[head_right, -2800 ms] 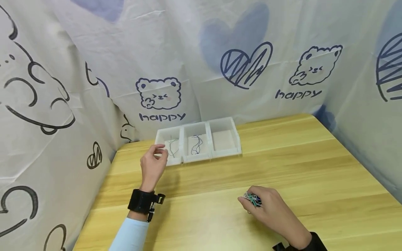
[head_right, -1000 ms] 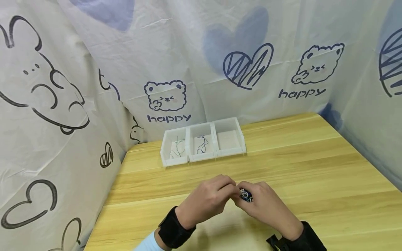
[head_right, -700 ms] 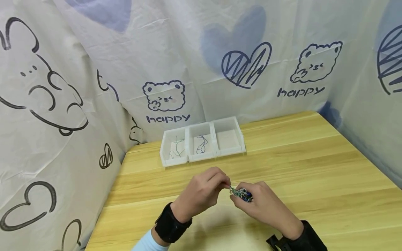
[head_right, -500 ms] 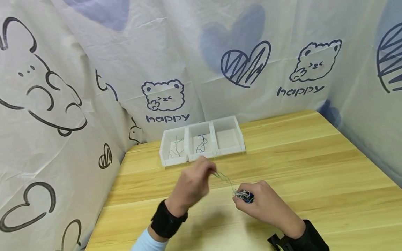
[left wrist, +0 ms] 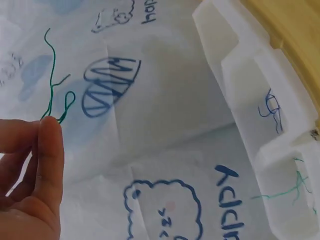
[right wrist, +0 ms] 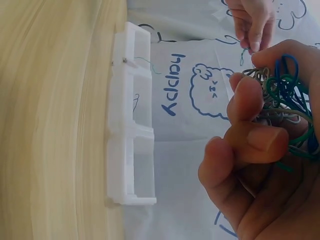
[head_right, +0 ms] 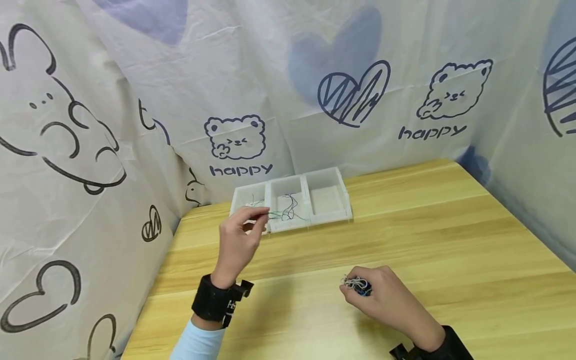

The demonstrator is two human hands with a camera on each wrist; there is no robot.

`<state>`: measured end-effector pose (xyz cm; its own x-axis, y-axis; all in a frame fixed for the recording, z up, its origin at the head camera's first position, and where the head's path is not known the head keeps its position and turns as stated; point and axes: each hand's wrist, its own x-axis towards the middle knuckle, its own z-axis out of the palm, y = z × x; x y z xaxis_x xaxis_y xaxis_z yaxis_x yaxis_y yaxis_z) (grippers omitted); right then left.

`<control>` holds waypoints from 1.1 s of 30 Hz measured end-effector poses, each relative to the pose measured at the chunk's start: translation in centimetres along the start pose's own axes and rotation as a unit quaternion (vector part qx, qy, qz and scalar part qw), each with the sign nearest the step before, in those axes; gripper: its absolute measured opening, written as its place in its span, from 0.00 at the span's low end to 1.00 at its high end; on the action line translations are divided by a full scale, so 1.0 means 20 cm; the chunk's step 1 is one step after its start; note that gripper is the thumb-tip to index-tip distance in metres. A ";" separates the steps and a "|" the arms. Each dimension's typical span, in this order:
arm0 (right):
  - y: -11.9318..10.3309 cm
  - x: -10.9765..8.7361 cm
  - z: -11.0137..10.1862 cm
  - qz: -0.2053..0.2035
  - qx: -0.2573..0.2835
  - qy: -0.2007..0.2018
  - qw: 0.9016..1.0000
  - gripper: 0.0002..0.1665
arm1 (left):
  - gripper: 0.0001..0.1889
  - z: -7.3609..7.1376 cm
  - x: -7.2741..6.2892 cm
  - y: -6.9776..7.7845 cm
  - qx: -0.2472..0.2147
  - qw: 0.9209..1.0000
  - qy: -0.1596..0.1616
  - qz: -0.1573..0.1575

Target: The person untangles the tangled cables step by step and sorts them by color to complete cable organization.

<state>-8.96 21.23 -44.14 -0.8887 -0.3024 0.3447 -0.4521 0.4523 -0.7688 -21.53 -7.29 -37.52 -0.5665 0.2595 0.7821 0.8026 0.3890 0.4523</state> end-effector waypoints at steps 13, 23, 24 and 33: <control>0.02 0.00 0.00 -0.018 -0.022 0.022 0.999 0.03 | 0.07 -0.08 -0.03 -0.27 0.071 0.994 0.056 -0.065; 0.04 0.00 0.01 -0.020 -0.019 0.017 0.999 0.05 | 0.05 -0.12 -0.14 -0.42 0.132 0.978 0.083 -0.136; 0.04 0.00 0.01 -0.020 -0.019 0.017 0.999 0.04 | 0.05 -0.12 -0.15 -0.44 0.136 0.977 0.087 -0.139; 0.03 -0.01 -0.01 -0.005 -0.033 0.017 0.999 0.04 | 0.04 -0.10 -0.20 -0.56 0.168 0.967 0.107 -0.160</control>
<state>-9.05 21.71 -44.70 -0.8853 -0.2801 0.3713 -0.4648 0.5041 -0.7279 -27.79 -14.38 -44.88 -0.6959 -0.0962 0.7116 0.4657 0.6939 0.5492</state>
